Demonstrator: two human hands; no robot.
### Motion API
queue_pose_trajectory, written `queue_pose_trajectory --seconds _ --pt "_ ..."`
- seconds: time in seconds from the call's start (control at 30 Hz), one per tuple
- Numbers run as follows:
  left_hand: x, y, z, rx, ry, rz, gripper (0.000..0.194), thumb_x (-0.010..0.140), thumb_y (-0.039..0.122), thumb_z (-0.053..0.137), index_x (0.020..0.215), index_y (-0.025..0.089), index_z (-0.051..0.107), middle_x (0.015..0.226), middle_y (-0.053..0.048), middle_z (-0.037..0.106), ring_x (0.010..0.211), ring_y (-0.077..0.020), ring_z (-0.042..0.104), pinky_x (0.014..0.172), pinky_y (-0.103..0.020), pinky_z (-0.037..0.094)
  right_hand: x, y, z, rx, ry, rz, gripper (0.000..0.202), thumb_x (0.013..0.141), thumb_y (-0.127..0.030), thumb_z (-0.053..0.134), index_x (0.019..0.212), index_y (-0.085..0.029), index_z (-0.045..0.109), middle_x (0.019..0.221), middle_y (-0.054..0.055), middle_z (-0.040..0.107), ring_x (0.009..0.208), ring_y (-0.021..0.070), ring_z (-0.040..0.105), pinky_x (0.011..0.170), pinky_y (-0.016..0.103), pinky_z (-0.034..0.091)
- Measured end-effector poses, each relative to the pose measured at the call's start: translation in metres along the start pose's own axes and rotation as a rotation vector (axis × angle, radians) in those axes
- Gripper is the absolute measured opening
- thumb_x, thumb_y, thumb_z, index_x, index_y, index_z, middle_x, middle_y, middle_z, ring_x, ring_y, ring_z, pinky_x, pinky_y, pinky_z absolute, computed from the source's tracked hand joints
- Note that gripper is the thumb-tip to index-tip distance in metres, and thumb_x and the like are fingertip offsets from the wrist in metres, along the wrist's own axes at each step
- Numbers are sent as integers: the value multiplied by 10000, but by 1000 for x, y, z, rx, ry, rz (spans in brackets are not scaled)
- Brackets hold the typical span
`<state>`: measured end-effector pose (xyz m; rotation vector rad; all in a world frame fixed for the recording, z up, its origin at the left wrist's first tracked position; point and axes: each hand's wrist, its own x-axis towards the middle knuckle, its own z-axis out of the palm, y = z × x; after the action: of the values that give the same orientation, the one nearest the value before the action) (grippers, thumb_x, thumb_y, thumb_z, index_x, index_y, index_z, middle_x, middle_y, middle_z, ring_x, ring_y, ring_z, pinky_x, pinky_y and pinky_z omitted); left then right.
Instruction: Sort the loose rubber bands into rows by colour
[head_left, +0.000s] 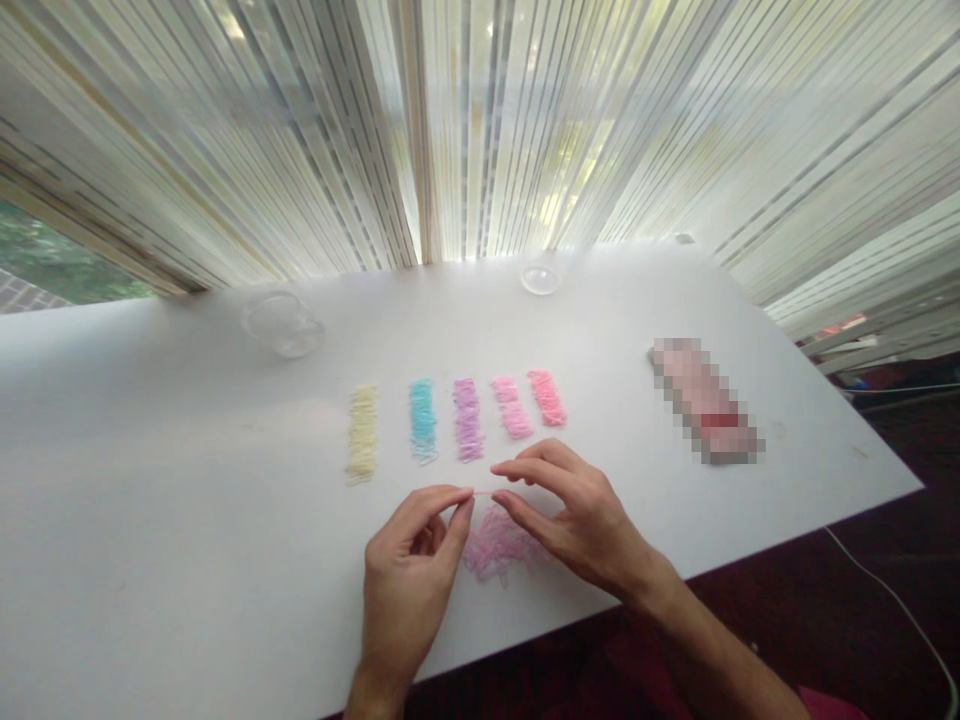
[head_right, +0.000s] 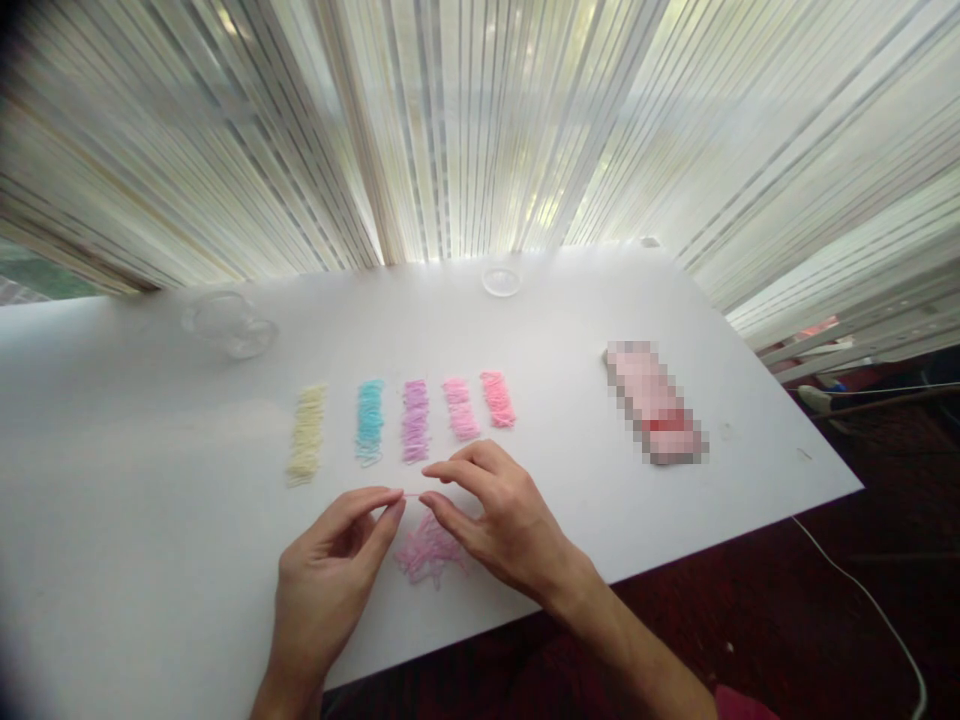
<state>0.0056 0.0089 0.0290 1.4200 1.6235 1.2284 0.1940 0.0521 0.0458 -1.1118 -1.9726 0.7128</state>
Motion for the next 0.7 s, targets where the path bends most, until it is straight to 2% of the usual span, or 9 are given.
queue_pose_trajectory --seconds 0.23,0.5,0.7 --pt "1 0 -1 -9 -18 -8 86 867 280 746 890 210 790 827 -6 752 561 -86 568 536 -168 504 2 4 3 46 -46 -3 70 956 -203 690 978 -206 756 886 35 713 821 159 685 765 275 581" --pt "2 4 0 5 5 -36 115 850 316 746 873 206 773 703 15 682 487 -79 504 473 -166 468 4 27 -18 -157 180 193 93 952 -246 682 942 -235 774 846 29 720 736 167 662 723 309 583" --pt "3 2 0 17 7 -37 137 845 335 747 871 203 774 694 12 677 487 -84 511 466 -168 467 3 39 -22 -175 214 246 133 949 -314 687 957 -243 798 809 26 710 666 155 636 653 297 560"
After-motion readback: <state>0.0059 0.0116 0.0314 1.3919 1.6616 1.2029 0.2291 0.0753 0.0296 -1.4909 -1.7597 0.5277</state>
